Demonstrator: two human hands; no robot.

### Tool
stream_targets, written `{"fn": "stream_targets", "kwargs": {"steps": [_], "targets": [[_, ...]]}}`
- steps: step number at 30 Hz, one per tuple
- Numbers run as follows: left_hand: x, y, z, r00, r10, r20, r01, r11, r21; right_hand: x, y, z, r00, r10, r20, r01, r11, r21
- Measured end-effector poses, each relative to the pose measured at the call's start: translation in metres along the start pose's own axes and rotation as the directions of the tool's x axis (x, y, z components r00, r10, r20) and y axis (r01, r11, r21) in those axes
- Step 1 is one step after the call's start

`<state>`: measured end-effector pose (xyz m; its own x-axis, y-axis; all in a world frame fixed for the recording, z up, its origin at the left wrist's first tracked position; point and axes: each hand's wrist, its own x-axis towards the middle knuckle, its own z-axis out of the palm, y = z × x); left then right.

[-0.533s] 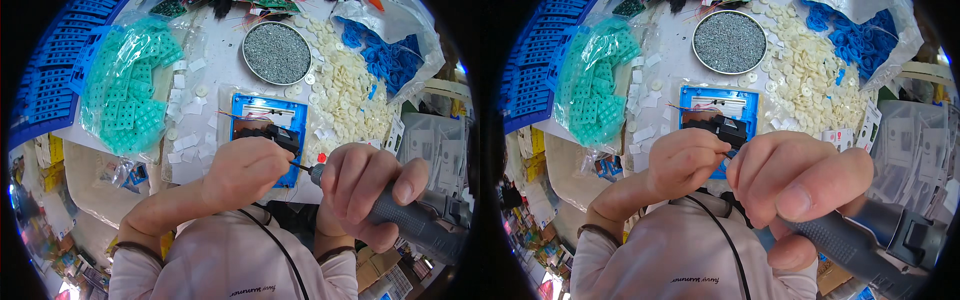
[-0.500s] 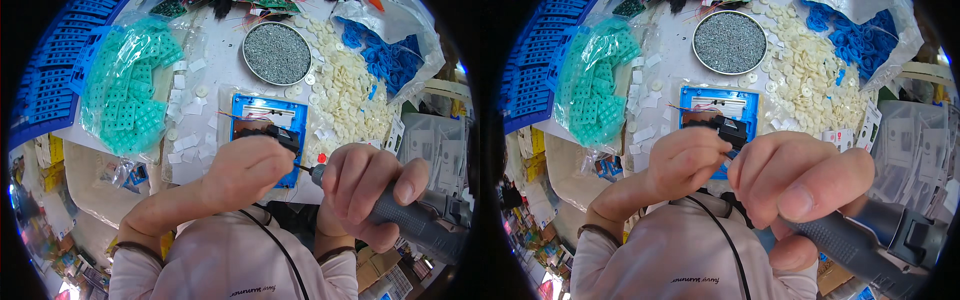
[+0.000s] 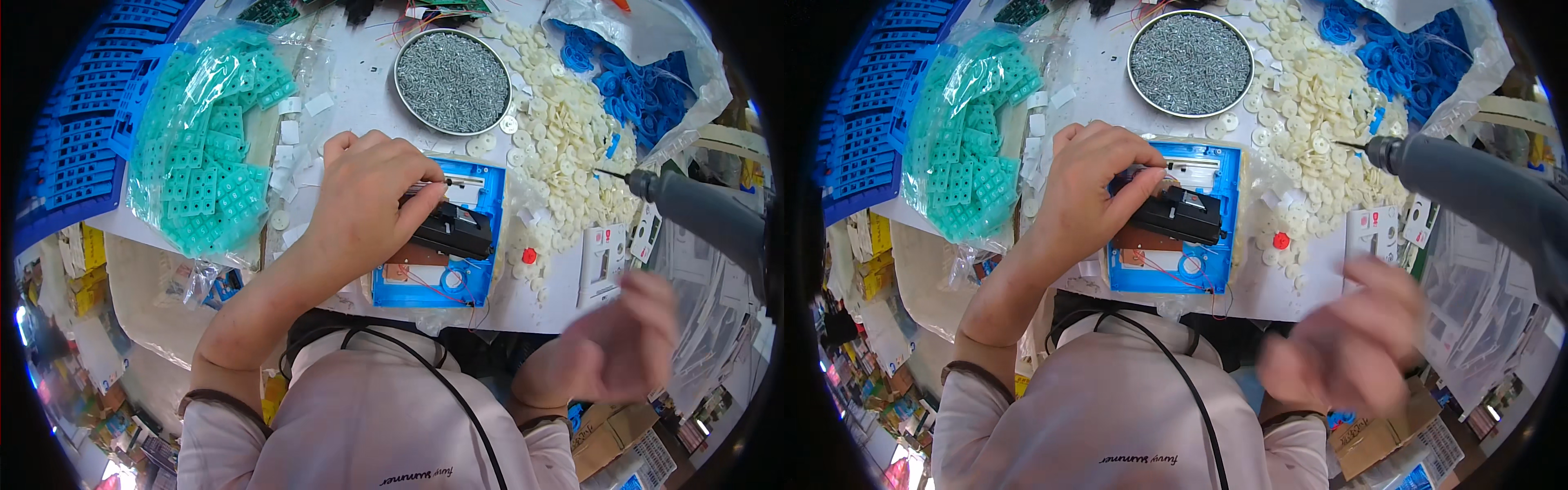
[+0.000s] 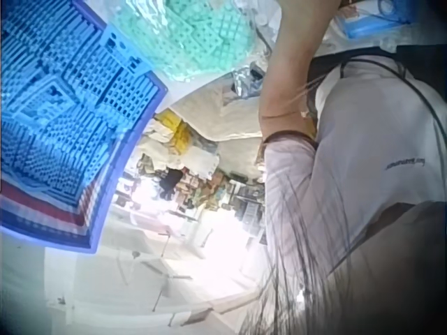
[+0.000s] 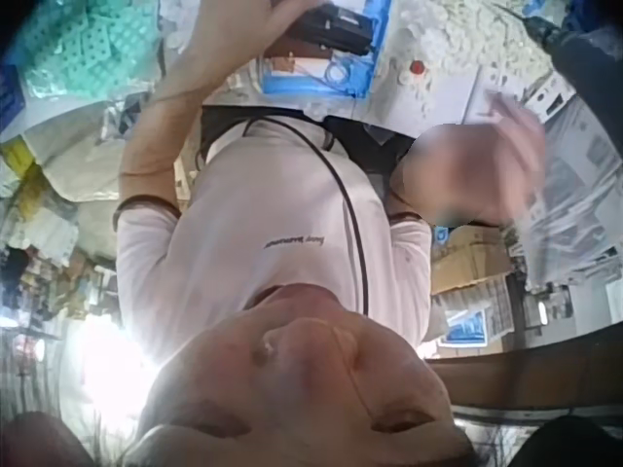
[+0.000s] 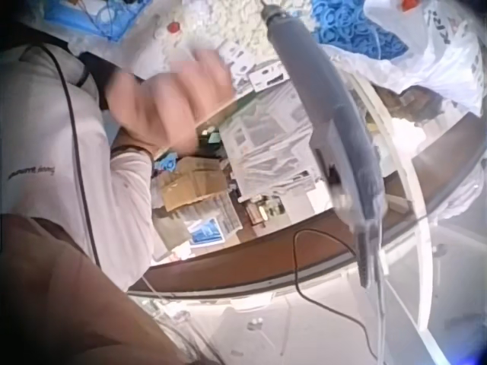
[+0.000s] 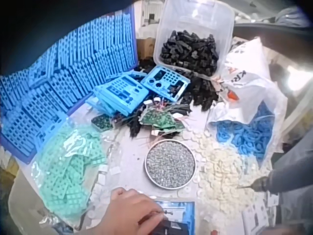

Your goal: Assembling small electronic components and plastic parts using an electric screwdriver at a factory workbench.

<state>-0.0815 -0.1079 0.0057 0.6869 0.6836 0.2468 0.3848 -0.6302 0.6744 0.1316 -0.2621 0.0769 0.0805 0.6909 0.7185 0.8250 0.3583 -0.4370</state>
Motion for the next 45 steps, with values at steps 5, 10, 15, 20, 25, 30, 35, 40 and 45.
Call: {"fn": "stream_targets", "kwargs": {"steps": [5,10,15,20,25,30,35,40,45], "targets": [[0.005,-0.001,0.002,0.999,0.029,0.039,-0.026,0.998,-0.056,-0.018,0.012,0.049,0.858,0.274,0.435,-0.284,0.958,-0.042],[0.006,-0.007,-0.006,0.993,0.092,0.073,-0.086,0.992,-0.087,-0.026,0.024,0.061,0.833,0.192,0.519,-0.204,0.978,-0.034],[0.007,-0.009,-0.014,0.972,0.171,0.163,-0.158,0.983,-0.089,-0.018,0.03,0.058,0.81,0.185,0.557,-0.23,0.973,0.011],[0.016,-0.01,-0.017,0.948,0.222,0.229,-0.209,0.975,-0.076,-0.015,0.032,0.057,0.79,0.191,0.583,-0.251,0.968,0.023],[0.024,-0.008,-0.018,0.925,0.255,0.281,-0.236,0.967,-0.1,-0.015,0.034,0.057,0.779,0.187,0.598,-0.262,0.964,0.04],[0.031,-0.008,-0.018,0.898,0.299,0.323,-0.285,0.954,-0.089,-0.012,0.034,0.059,0.793,0.142,0.593,-0.223,0.973,0.066],[0.037,-0.005,-0.021,0.887,0.227,0.403,-0.215,0.974,-0.076,-0.014,0.036,0.06,0.769,0.142,0.624,-0.233,0.97,0.067],[0.033,-0.005,-0.017,0.915,0.099,0.391,-0.068,0.993,-0.092,-0.014,0.035,0.062,0.755,0.117,0.646,-0.206,0.976,0.064],[0.036,-0.004,-0.019,0.908,0.026,0.418,0.033,0.991,-0.131,-0.014,0.029,0.061,0.745,0.122,0.656,-0.193,0.981,0.036]]}}
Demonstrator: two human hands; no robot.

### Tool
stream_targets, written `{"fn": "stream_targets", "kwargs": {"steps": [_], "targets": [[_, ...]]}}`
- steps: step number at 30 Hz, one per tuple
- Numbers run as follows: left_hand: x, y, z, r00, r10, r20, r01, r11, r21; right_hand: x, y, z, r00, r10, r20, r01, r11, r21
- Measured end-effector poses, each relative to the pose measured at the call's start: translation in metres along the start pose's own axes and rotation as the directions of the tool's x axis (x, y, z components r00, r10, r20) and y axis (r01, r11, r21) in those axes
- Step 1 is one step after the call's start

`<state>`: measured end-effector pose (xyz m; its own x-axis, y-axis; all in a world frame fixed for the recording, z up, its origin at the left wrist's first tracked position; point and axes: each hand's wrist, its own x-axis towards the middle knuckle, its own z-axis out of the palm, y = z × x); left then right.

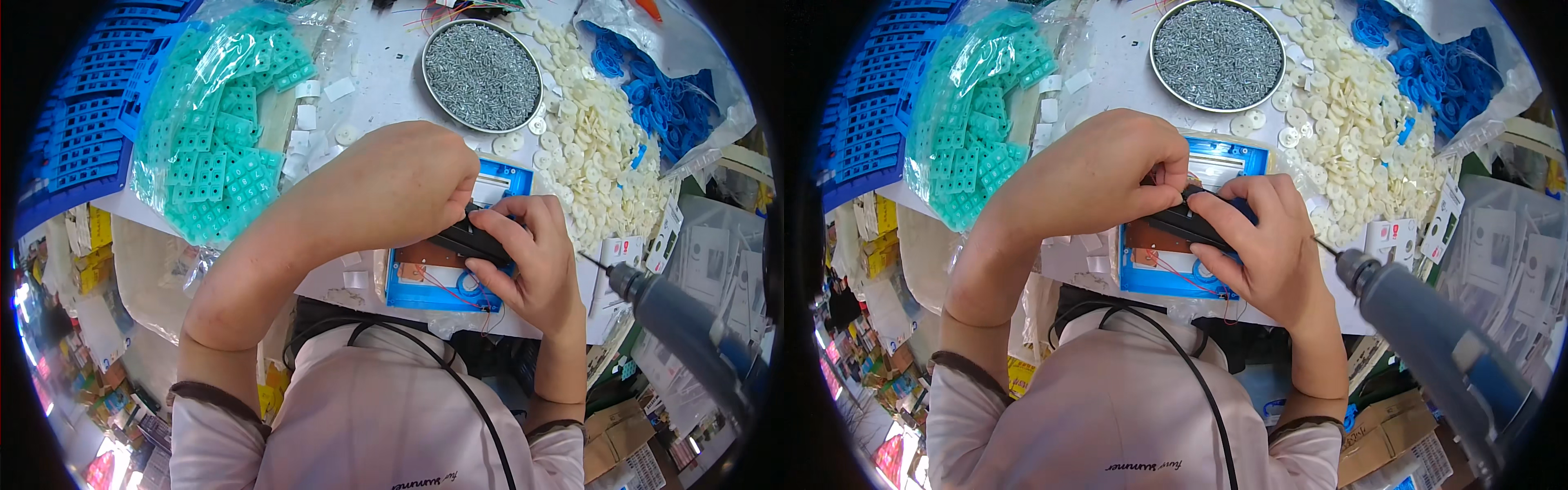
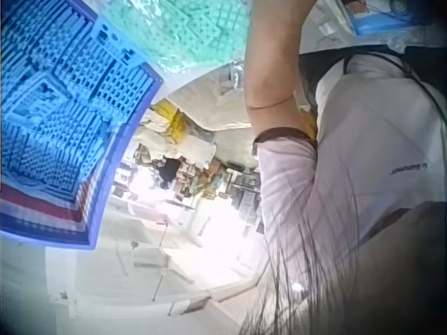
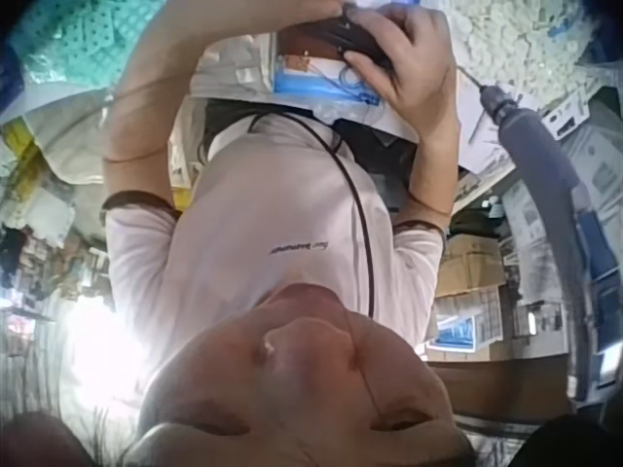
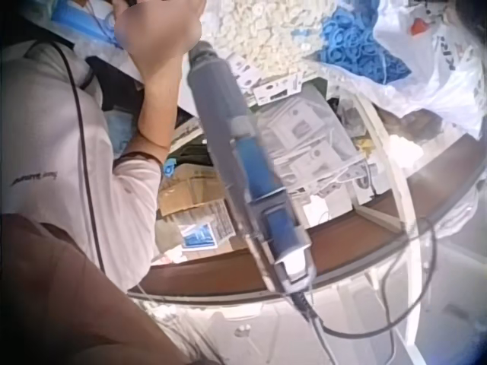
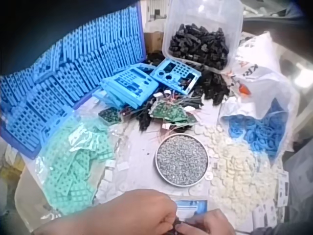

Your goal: Assembling small electronic components and plastic parts using an electric screwdriver at a factory workbench.

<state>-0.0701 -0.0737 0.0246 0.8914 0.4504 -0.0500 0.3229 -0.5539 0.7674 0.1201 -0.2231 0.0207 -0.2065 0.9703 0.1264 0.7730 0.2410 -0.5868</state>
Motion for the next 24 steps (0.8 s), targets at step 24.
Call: {"fn": "stream_targets", "kwargs": {"steps": [24], "targets": [[-0.002,0.002,0.0,0.984,-0.141,0.106,0.155,0.978,-0.139,0.004,-0.013,-0.012,0.996,-0.007,0.087,0.02,0.988,-0.151]]}}
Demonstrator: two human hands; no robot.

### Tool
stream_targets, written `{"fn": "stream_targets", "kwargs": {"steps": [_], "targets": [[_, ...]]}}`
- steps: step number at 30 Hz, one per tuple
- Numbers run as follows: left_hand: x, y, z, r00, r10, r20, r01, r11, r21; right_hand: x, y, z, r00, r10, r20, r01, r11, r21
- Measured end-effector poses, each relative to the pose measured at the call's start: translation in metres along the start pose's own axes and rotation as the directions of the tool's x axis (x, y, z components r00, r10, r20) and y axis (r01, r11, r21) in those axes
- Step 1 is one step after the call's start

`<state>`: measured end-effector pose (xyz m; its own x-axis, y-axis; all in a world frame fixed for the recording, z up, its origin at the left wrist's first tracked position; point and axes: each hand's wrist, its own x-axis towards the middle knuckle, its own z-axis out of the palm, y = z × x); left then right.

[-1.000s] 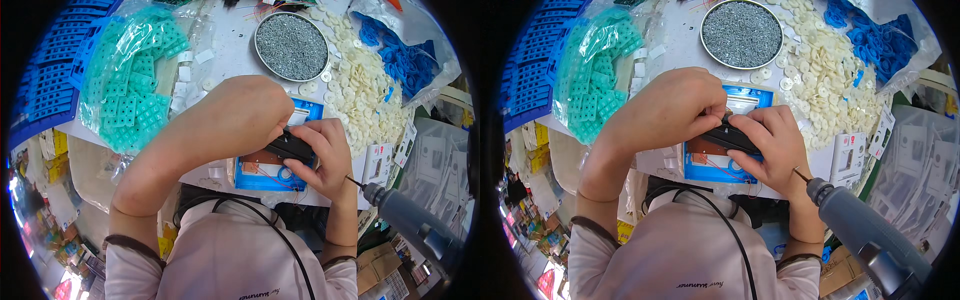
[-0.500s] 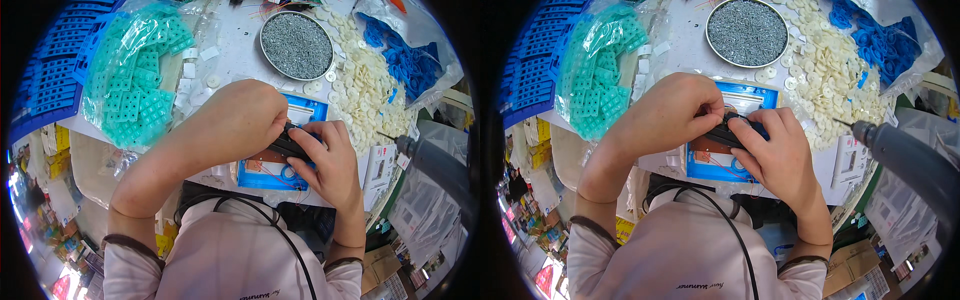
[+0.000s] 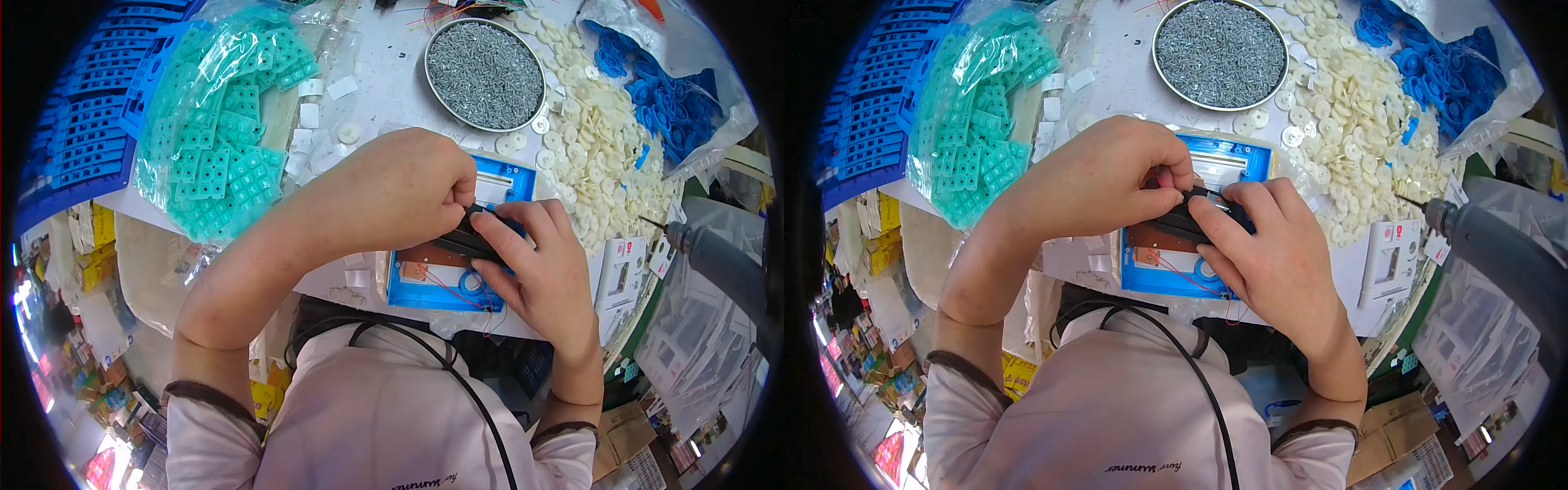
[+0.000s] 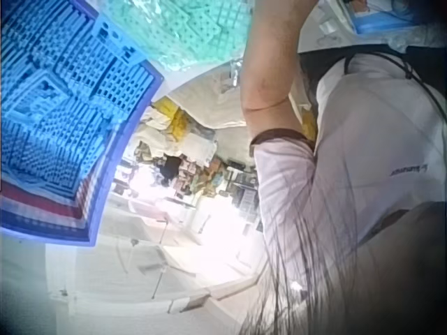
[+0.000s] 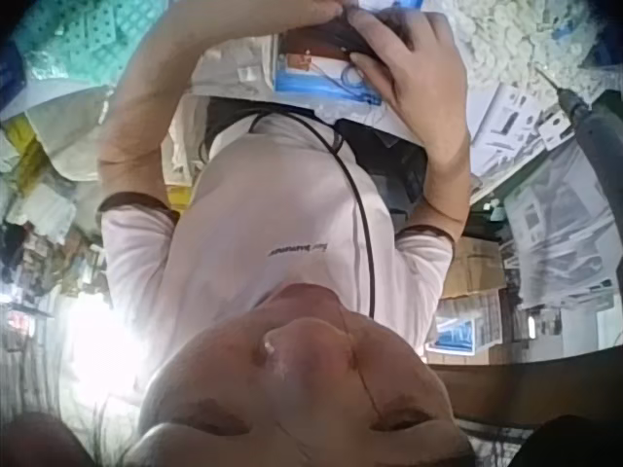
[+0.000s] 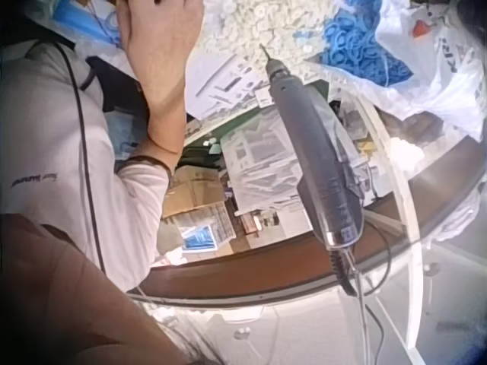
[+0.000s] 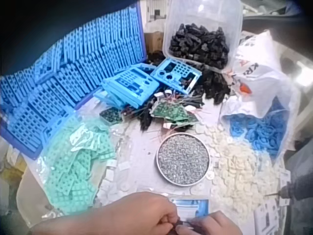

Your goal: Assembling small electronic components and plastic parts using an electric screwdriver at a factory workbench.

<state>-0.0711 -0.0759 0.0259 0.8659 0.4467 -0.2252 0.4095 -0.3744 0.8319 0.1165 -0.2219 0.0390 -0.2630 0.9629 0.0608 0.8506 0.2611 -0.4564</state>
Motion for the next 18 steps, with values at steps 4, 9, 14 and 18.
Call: {"fn": "stream_targets", "kwargs": {"steps": [4,9,14,18], "targets": [[-0.0005,-0.0019,0.0003,1.0,0.013,0.005,-0.013,1.0,-0.014,0.0004,-0.0021,-0.0021,1.0,-0.008,0.012,0.009,1.0,-0.03],[-0.0021,0.0005,-0.0033,0.999,-0.005,0.035,0.006,0.999,-0.034,0.0014,-0.0057,-0.0039,1.0,-0.006,0.016,0.007,0.998,-0.064],[-0.0038,-0.0023,0.0021,1.0,0.023,-0.01,-0.023,0.999,-0.043,-0.001,-0.0047,-0.0008,1.0,-0.017,-0.001,0.017,0.998,-0.066],[-0.0043,-0.0017,0.0026,0.999,0.03,-0.024,-0.031,0.999,-0.024,-0.0037,-0.0032,0.0017,0.999,-0.033,-0.021,0.032,0.997,-0.073]]}}
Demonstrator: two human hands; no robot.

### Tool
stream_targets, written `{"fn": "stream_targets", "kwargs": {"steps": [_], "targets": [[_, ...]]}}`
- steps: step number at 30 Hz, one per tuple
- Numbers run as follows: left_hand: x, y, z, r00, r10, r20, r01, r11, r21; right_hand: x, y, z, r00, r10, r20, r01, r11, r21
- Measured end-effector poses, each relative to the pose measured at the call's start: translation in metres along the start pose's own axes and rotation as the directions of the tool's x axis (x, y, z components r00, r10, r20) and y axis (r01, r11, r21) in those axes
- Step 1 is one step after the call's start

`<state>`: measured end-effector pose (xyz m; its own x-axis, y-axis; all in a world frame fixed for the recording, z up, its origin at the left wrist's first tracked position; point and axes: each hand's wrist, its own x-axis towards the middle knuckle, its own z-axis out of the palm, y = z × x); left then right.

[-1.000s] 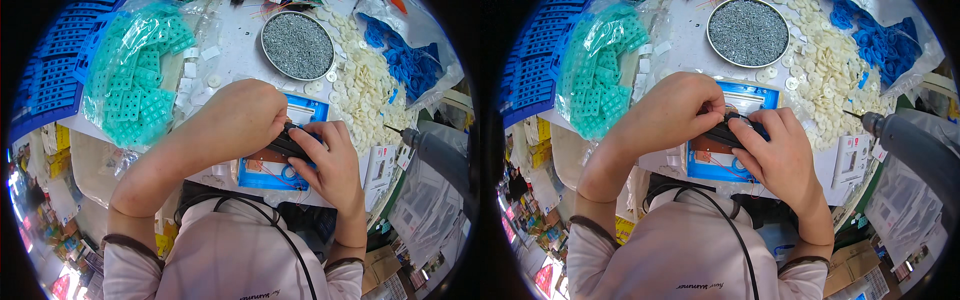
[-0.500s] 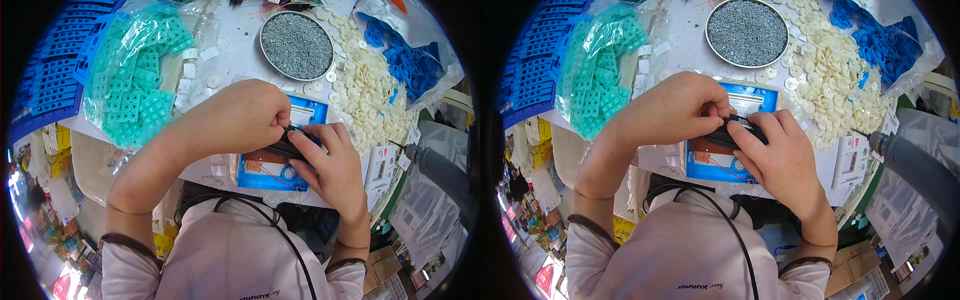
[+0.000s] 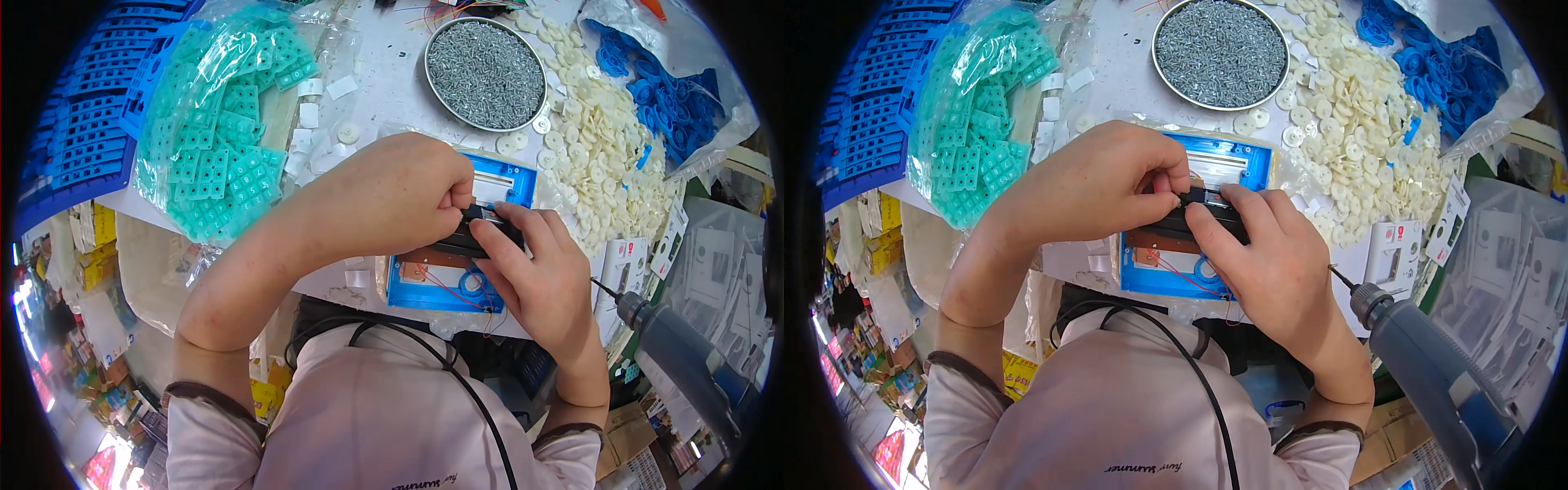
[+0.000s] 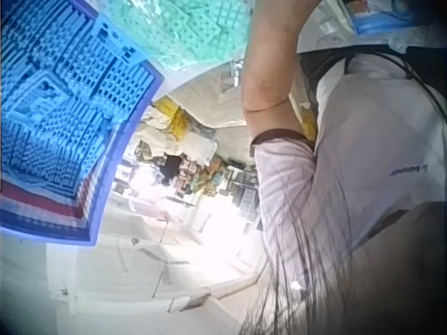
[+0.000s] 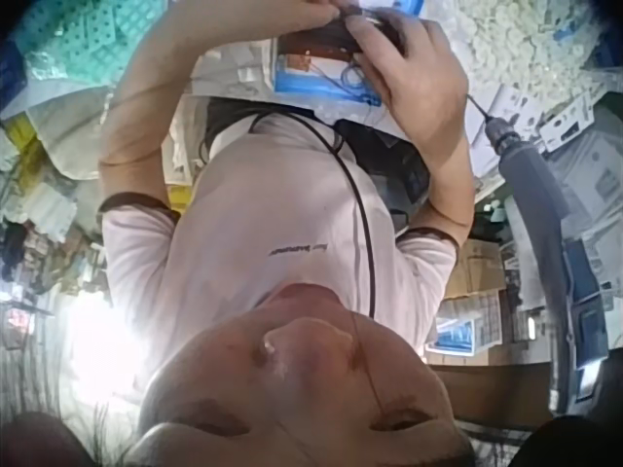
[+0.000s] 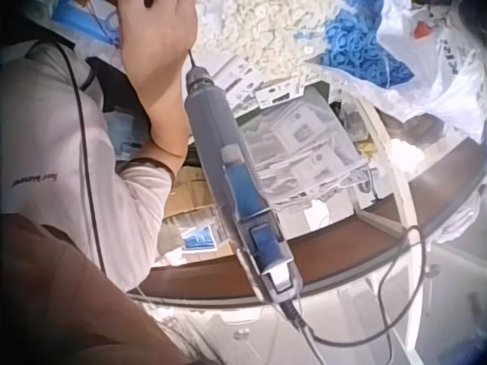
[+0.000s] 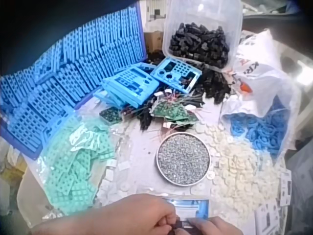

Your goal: Assembling small electronic components and plastic parts using an electric screwdriver at a factory workbench.

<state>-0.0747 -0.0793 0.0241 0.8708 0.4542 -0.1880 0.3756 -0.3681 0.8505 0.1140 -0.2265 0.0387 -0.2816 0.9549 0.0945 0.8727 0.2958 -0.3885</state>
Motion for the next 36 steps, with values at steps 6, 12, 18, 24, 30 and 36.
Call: {"fn": "stream_targets", "kwargs": {"steps": [6,12,18,24,30,36], "targets": [[-0.002,-0.001,0.002,1.0,0.02,-0.021,-0.019,0.999,0.049,0.001,-0.009,-0.001,0.998,0.055,0.032,-0.054,0.998,-0.037],[-0.001,0.0,0.0,1.0,0.013,0.009,-0.014,1.0,0.016,0.001,-0.017,-0.003,0.992,0.106,0.067,-0.099,0.99,-0.103],[0.0,-0.001,-0.002,0.999,0.005,0.033,-0.006,1.0,0.011,0.002,-0.016,-0.005,0.989,0.113,0.093,-0.105,0.99,-0.09],[0.002,-0.002,-0.002,0.999,-0.005,0.045,0.005,1.0,-0.004,0.004,-0.016,-0.01,0.983,0.157,0.097,-0.158,0.987,-0.004],[-0.001,-0.004,0.0,1.0,0.02,-0.021,-0.021,1.0,-0.016,0.005,-0.013,-0.007,0.985,0.152,0.083,-0.154,0.988,0.023],[-0.002,-0.003,-0.004,0.996,0.086,-0.034,-0.085,0.996,0.02,0.004,-0.012,-0.007,0.984,0.16,0.073,-0.162,0.986,0.024]]}}
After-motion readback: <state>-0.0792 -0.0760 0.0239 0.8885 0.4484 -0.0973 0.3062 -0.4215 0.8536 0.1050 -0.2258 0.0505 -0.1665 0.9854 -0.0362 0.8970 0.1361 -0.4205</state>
